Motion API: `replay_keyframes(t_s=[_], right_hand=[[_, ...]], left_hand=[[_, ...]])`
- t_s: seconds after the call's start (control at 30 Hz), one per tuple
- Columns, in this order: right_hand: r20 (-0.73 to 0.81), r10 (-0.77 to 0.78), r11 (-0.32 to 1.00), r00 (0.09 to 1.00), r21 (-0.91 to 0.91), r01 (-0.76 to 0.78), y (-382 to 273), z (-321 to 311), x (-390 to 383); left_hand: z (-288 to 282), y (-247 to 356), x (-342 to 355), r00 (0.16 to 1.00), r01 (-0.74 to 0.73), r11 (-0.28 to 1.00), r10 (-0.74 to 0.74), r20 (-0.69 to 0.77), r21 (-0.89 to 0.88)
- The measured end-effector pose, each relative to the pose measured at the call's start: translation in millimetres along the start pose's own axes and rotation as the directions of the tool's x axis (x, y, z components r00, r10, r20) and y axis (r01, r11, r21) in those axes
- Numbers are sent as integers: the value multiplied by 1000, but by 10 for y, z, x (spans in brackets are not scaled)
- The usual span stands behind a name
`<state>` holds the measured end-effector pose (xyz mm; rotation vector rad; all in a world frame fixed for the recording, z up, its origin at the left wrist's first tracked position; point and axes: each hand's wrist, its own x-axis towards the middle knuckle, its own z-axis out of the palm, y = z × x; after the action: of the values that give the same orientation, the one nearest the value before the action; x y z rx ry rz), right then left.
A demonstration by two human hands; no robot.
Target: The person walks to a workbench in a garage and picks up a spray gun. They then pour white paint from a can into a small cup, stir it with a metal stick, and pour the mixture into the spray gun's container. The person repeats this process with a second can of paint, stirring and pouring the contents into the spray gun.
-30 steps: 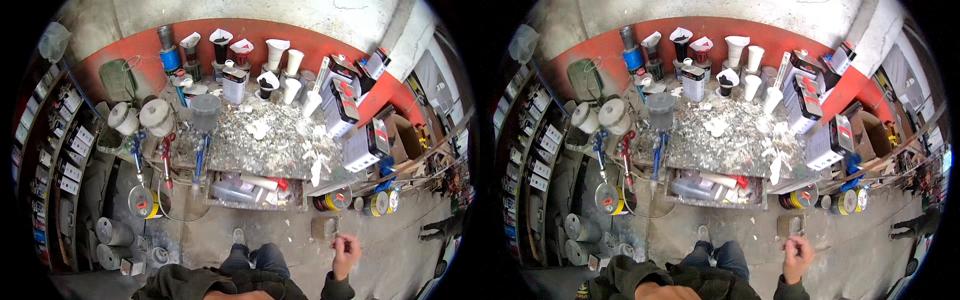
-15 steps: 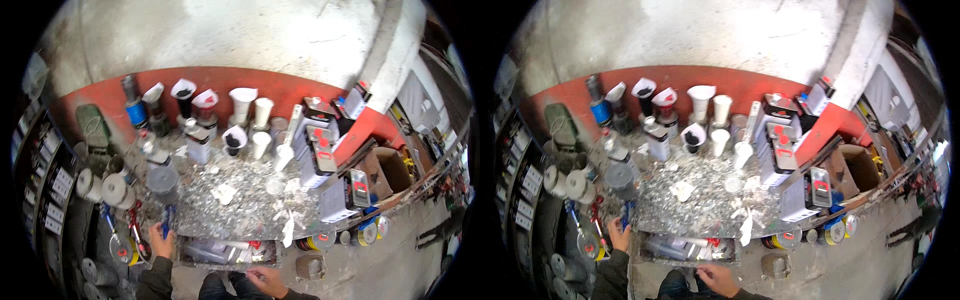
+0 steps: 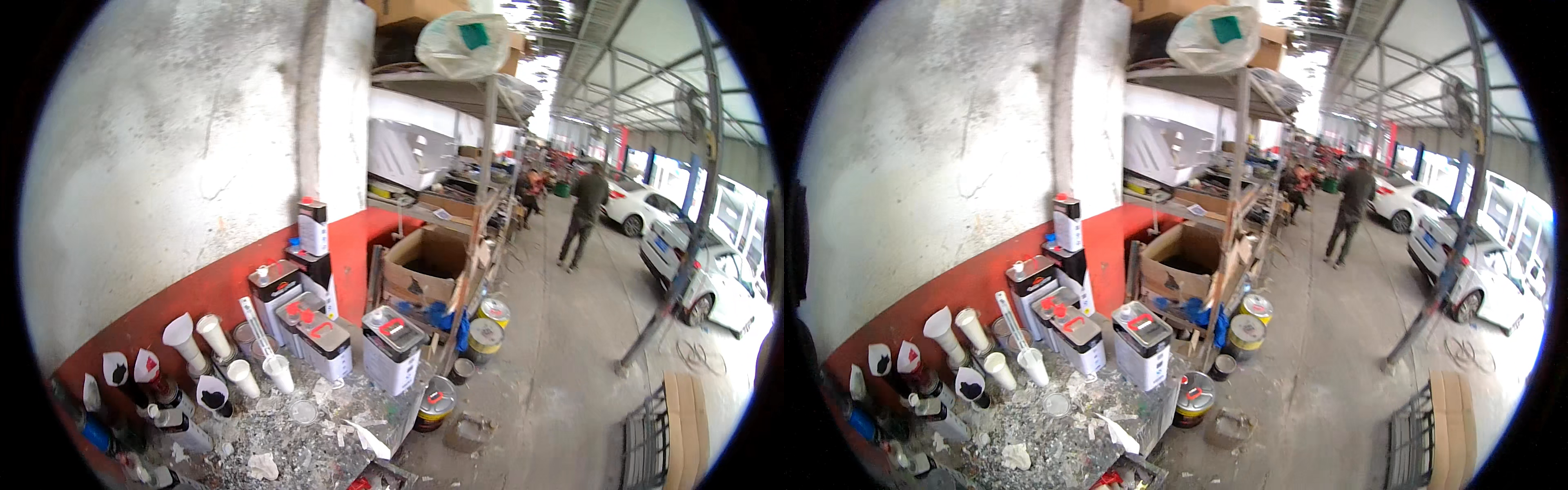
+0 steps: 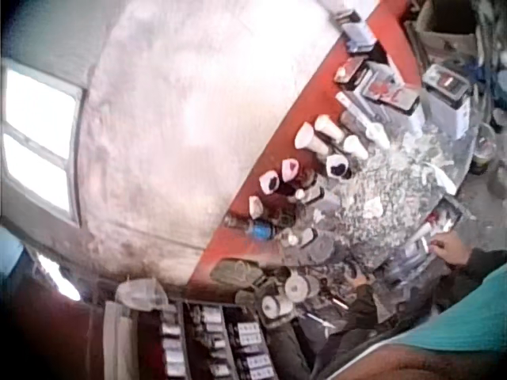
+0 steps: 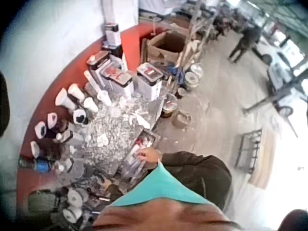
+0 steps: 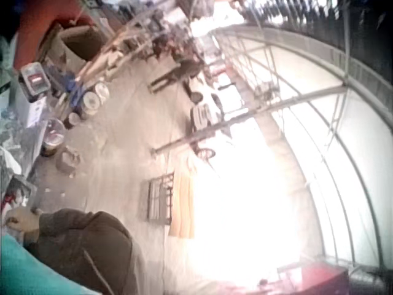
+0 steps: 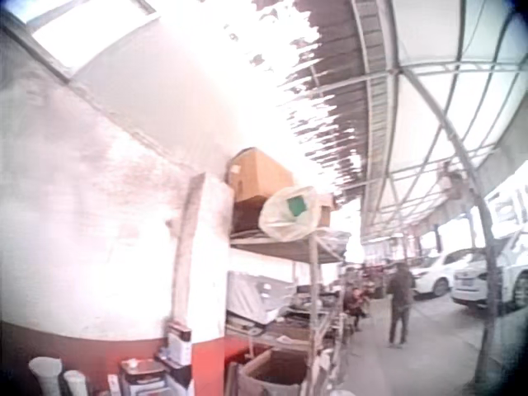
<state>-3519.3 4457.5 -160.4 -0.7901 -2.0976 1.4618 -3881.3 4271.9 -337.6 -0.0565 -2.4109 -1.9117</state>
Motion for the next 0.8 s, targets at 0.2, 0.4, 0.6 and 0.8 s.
replay_keyframes(t_s=[0.2, 0.4, 0.6, 0.8], right_hand=[[-96, -60, 979, 994, -202, 39, 35, 380, -218], [-5, 50, 981, 999, -187, -50, -53, 615, -257], [114, -134, 986, 984, -86, 145, 42, 812, -171], [309, -31, 995, 951, -85, 60, 106, 628, -102]], left_hand=[[43, -172, 130, 991, -85, 996, 83, 107, 16], [-50, -558, 496, 959, -135, 988, 112, 259, 73], [-331, -87, 448, 927, -178, 980, 135, 350, 94], [-575, 292, 106, 889, -253, 964, 198, 414, 83]])
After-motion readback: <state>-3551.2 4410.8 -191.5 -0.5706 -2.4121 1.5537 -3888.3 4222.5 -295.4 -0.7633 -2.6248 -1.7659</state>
